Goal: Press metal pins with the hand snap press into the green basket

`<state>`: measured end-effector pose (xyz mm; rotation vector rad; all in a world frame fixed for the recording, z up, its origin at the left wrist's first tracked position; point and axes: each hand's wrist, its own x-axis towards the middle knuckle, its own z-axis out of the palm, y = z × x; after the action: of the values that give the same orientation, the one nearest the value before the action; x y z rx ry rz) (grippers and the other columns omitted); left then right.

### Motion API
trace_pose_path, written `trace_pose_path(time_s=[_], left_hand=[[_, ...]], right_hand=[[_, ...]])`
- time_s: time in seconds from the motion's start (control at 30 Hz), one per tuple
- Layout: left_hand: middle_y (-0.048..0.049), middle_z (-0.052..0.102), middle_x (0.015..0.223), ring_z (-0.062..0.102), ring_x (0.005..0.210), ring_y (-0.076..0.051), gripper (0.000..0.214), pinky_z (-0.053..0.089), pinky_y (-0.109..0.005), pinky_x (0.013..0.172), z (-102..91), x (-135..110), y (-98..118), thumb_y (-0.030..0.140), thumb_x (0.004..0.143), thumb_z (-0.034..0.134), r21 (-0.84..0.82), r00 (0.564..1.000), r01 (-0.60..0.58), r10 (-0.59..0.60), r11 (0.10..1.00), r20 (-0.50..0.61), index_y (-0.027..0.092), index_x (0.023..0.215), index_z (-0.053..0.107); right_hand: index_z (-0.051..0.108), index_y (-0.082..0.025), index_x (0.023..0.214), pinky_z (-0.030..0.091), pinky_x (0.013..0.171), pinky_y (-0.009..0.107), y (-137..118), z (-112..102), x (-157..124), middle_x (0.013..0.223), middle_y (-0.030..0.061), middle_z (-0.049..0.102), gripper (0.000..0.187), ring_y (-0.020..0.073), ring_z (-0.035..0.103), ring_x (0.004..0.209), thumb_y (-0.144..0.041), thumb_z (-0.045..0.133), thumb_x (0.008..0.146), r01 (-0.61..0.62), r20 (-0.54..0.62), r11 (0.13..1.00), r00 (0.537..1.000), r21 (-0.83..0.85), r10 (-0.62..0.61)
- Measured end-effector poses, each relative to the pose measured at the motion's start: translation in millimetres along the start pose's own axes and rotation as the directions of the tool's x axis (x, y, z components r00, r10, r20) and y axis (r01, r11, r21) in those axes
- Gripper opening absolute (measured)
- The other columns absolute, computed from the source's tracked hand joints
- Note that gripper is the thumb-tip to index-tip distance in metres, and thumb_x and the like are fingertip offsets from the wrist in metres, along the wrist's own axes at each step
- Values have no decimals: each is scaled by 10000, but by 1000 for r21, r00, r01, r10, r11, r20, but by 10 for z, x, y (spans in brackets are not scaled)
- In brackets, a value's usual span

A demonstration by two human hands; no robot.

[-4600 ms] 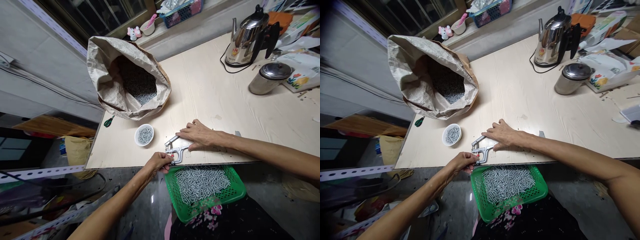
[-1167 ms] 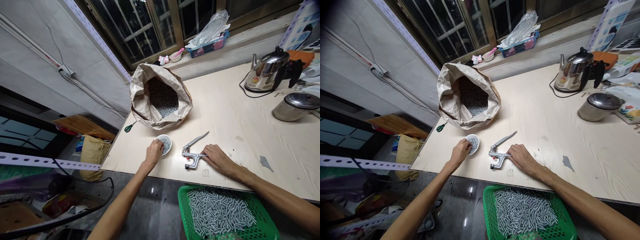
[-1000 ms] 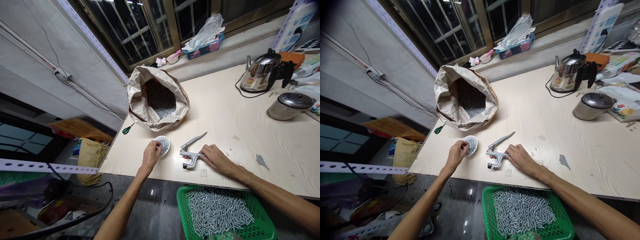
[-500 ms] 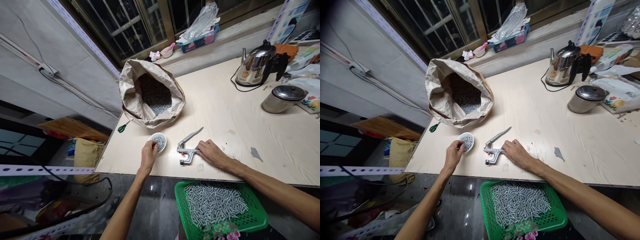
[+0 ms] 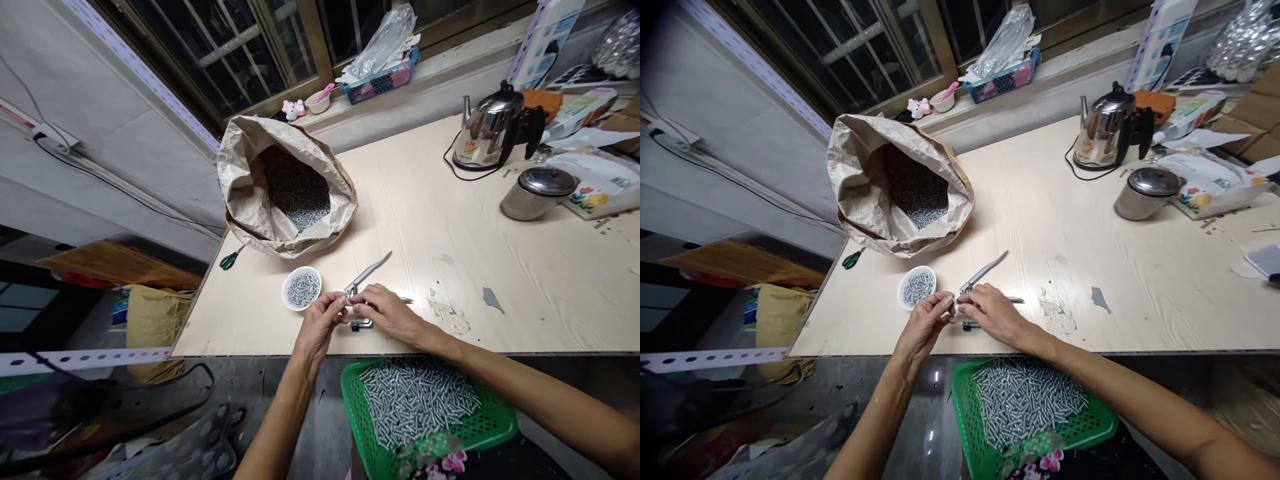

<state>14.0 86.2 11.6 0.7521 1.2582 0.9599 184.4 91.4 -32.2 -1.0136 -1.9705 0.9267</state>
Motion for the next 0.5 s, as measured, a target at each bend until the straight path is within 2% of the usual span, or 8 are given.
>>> trace_pose_path(time_s=[0.07,0.17,0.3,0.4,0.5], left_hand=[[12,604,687,520,558,-65,394,462,-195,534,53,-9,-79,368,550,837,17,999,-28,28,999,-16,118,791,650],[-15,646,727,549,576,-85,412,485,-224,577,92,-57,-199,410,587,808,119,994,-84,91,989,-58,114,842,678],[-35,661,721,554,606,-109,379,467,-229,594,60,-133,-295,445,660,741,346,975,-166,207,923,-84,110,835,708],[-38,662,688,528,576,-111,411,419,-218,540,-52,-129,-309,482,649,721,457,973,-104,185,884,-137,103,809,713],[-59,692,726,552,599,-133,436,406,-224,536,-175,-67,-320,505,635,702,538,976,-23,136,843,-171,103,805,718]], right_hand=[[595,-192,868,413,723,300,-33,65,44,820,24,611,129,162,539,797,-193,476,919,-59,-11,992,998,112,61],[556,-185,767,396,665,285,-24,149,18,760,13,582,123,151,521,731,-148,509,874,-108,-44,990,993,95,113],[570,-182,807,363,695,319,-3,144,-105,803,37,583,100,182,500,784,-169,512,888,-10,-35,975,999,-220,2],[604,-181,936,335,722,344,70,-9,-156,911,64,599,75,215,487,857,-202,549,890,71,30,868,997,-492,-65],[607,-183,975,318,720,344,241,-190,-175,940,69,595,116,229,467,880,-230,599,869,91,85,763,995,-640,-48]])
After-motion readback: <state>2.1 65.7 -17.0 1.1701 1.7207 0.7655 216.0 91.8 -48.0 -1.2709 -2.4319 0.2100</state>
